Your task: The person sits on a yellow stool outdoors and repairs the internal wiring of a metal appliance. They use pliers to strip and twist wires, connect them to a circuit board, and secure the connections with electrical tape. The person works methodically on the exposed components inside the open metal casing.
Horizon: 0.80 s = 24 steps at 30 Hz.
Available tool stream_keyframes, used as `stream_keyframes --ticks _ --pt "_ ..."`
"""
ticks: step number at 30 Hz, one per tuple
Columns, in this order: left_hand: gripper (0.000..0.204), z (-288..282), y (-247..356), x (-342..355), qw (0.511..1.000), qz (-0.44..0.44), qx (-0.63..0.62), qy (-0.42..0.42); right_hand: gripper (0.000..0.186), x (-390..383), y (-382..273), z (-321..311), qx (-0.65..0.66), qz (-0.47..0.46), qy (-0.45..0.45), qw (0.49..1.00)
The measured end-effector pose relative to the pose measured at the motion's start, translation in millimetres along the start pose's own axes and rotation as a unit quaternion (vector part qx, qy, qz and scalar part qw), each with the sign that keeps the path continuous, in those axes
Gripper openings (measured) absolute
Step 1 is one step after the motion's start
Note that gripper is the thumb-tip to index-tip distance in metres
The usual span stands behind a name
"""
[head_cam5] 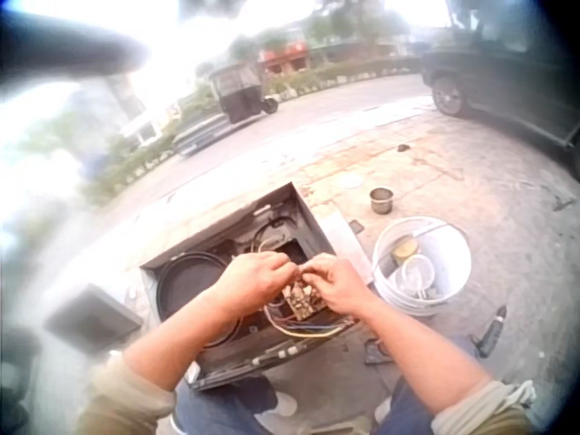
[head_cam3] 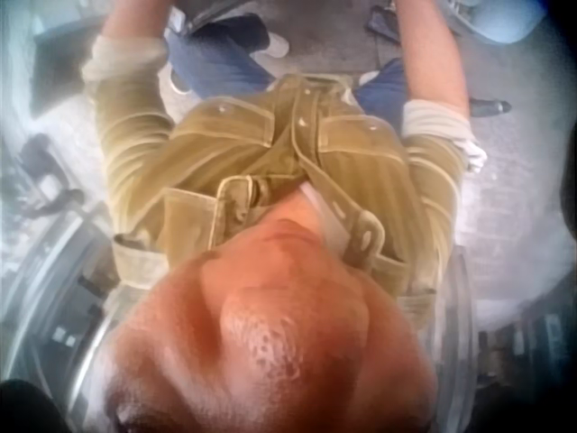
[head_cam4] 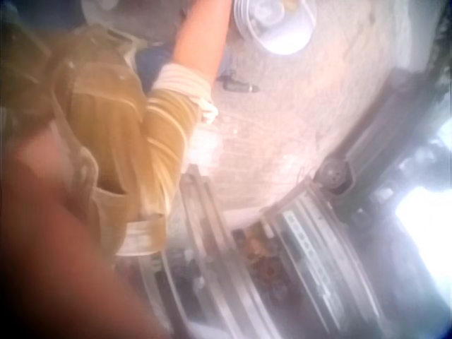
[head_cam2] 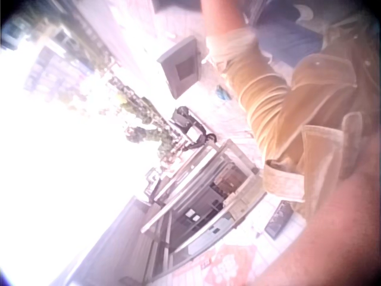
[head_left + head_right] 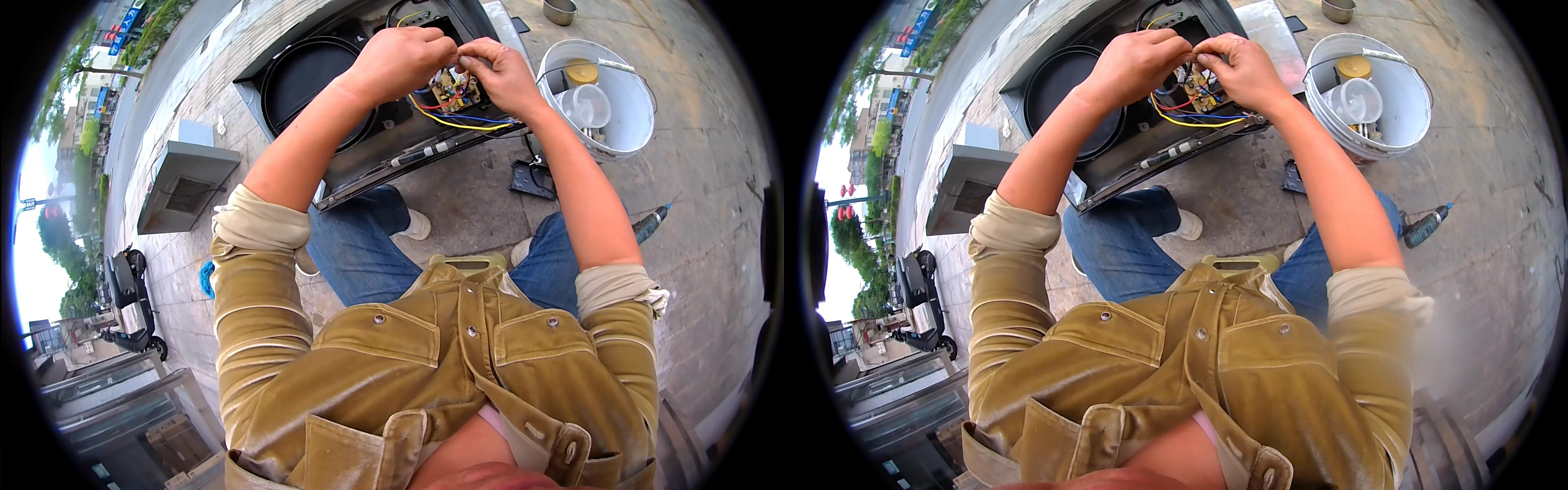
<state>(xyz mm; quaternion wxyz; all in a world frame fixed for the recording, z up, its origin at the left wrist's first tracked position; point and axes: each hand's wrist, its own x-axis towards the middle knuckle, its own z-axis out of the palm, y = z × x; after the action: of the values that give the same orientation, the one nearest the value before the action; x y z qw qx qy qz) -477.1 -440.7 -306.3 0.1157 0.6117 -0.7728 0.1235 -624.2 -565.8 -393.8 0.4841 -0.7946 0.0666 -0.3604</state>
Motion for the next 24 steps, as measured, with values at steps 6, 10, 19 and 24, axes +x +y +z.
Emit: stream_keyframes --ticks 6,10,19,24 --pt "0.024 10.7 2.9 -3.0 0.616 -0.437 -0.644 -0.119 0.015 -4.7 -8.8 0.0 -0.088 -0.076 0.016 0.993" --pt "0.017 6.9 16.3 -8.5 0.961 -0.189 -0.189 0.067 0.015 -2.4 2.5 0.0 -0.013 -0.025 0.021 0.999" --pt "0.014 16.9 19.2 -8.3 0.973 -0.163 -0.156 0.036 0.013 -4.2 -1.3 1.6 -0.038 -0.047 0.029 0.998" --pt "0.02 2.7 16.0 -4.5 0.805 -0.38 -0.45 -0.069 0.014 -6.2 -5.2 0.0 -0.063 -0.056 0.028 0.996"
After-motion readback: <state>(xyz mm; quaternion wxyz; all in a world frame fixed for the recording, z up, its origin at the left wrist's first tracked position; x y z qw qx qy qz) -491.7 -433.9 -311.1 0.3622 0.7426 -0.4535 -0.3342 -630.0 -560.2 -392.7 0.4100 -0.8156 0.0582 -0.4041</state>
